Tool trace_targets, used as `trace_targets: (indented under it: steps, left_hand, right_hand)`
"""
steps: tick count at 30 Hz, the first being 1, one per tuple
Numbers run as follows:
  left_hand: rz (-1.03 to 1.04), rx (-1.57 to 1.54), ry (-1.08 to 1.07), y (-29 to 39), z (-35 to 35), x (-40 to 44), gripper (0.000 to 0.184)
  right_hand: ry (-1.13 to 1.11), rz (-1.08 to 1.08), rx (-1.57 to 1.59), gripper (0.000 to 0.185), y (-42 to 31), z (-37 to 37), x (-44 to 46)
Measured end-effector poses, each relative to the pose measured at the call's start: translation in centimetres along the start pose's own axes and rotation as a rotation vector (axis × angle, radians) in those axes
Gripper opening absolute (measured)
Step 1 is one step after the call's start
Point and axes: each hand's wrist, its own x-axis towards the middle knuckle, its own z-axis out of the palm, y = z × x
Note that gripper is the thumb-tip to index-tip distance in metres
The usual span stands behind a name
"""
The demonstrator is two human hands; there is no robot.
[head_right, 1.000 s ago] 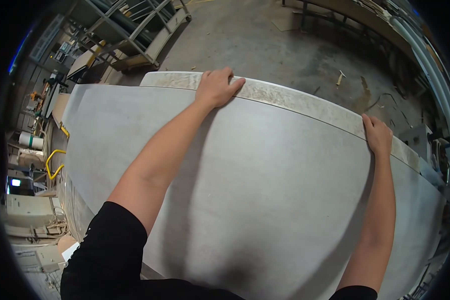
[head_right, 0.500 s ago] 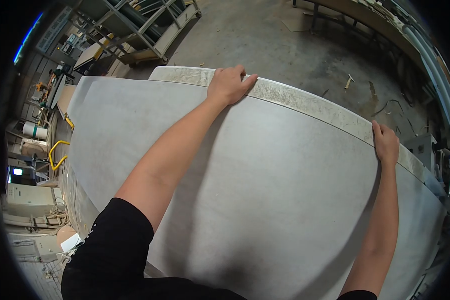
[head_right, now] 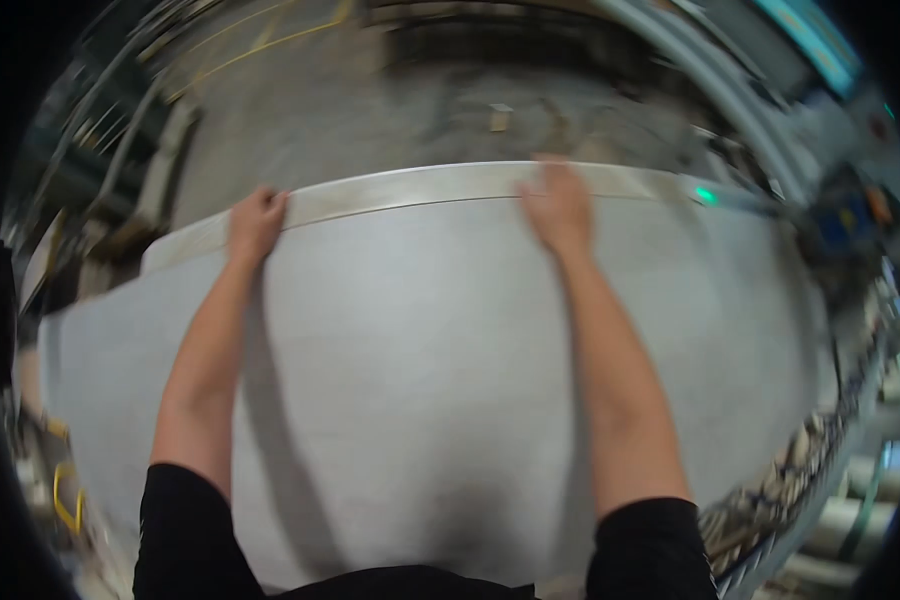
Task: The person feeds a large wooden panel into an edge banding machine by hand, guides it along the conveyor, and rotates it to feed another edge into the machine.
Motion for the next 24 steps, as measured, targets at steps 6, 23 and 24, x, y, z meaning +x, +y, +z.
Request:
trace_targets:
  steps: [6,23,24]
  left_hand:
    - [0.085,0.054,0.104,-0.1,-0.1,-0.1,0.042]
    - [0.339,0.066,0.226,5.9,-0.7,-11.7,0.024]
    - [0.369,0.0,0.207,6.7,-1.2,-13.6,0.021]
  right_hand:
    - [-0.257,0.056,-0.09,0.067,-6.8,-5.1,-8.6]
    - [-0.435,-0.089,0.001,0.06,-19.8,-17.2,-29.0]
    - [-0.425,-0.095,0.004,0.06,-19.8,-17.3,-29.1]
